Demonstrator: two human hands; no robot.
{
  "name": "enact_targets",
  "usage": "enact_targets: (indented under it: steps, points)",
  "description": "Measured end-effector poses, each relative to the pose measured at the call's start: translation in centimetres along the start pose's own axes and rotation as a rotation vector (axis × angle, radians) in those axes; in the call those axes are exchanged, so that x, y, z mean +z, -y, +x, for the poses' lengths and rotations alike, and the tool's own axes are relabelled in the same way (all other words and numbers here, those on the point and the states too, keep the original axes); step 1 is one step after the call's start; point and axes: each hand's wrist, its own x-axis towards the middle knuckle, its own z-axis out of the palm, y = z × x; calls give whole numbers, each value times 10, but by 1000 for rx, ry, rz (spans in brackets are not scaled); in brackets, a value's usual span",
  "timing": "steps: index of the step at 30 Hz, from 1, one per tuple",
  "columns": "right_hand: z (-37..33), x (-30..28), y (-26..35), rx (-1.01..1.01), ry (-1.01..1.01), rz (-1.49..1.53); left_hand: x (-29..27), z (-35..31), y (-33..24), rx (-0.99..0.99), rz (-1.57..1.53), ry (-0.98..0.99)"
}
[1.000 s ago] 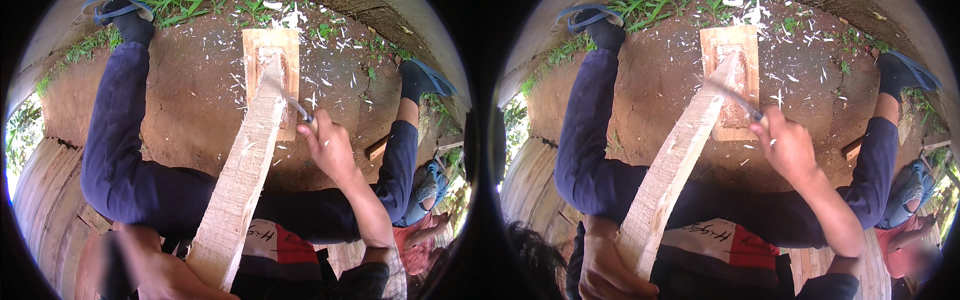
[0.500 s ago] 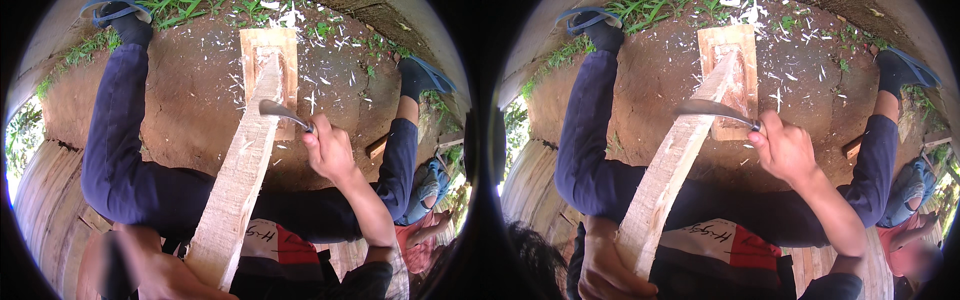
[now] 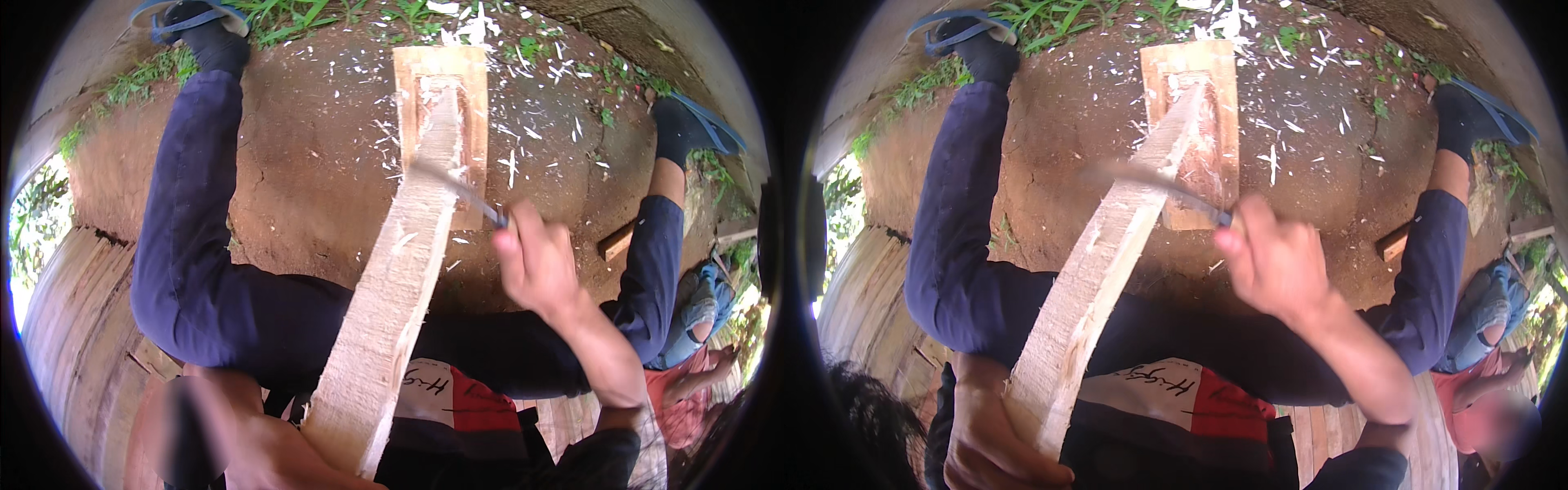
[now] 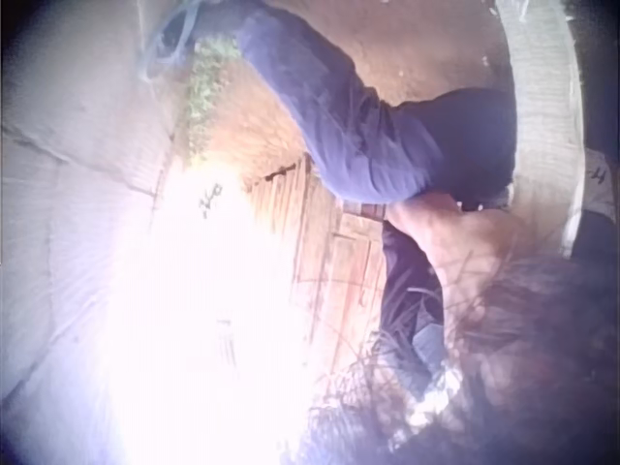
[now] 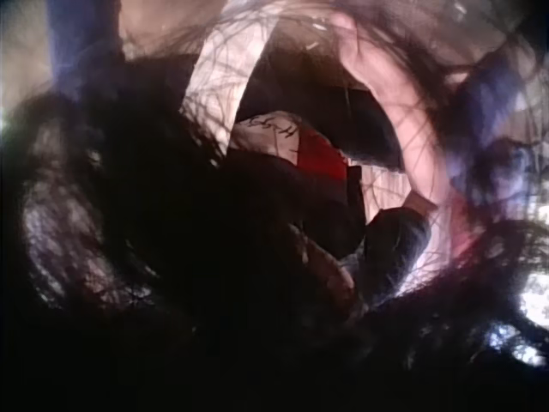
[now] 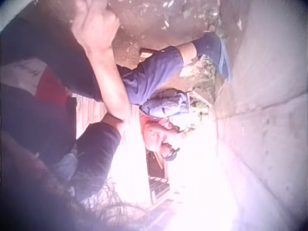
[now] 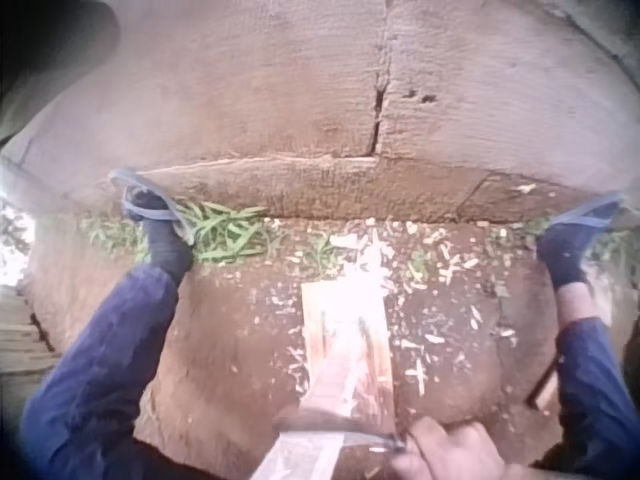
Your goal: The person carves a long piece of light-colored wood using a curved knife, holding the wood with one hand and shaving off thin strips with the other. The person repeatedly turns and repositions the wood to work on different sides while sitting on the ground.
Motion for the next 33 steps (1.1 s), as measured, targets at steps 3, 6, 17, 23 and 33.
enact_targets:
  steps: [3, 6, 17, 23, 33]
  points:
    - [1, 5, 5, -88, -34, 11, -19, -5, 19, 4, -23, 34]
    - [0, 4, -35, 102, -28, -184, 42, -10, -47, -683, -1019, -83]
    - [3, 3, -11, 148, 22, 32, -9, -13, 19, 183, 467, 184]
    - [-2, -8, 19, 94, 75, 191, -14, -12, 22, 194, 469, 177]
    - [-14, -42, 34, 138, -370, 817, -27, -6, -3, 175, 423, 211]
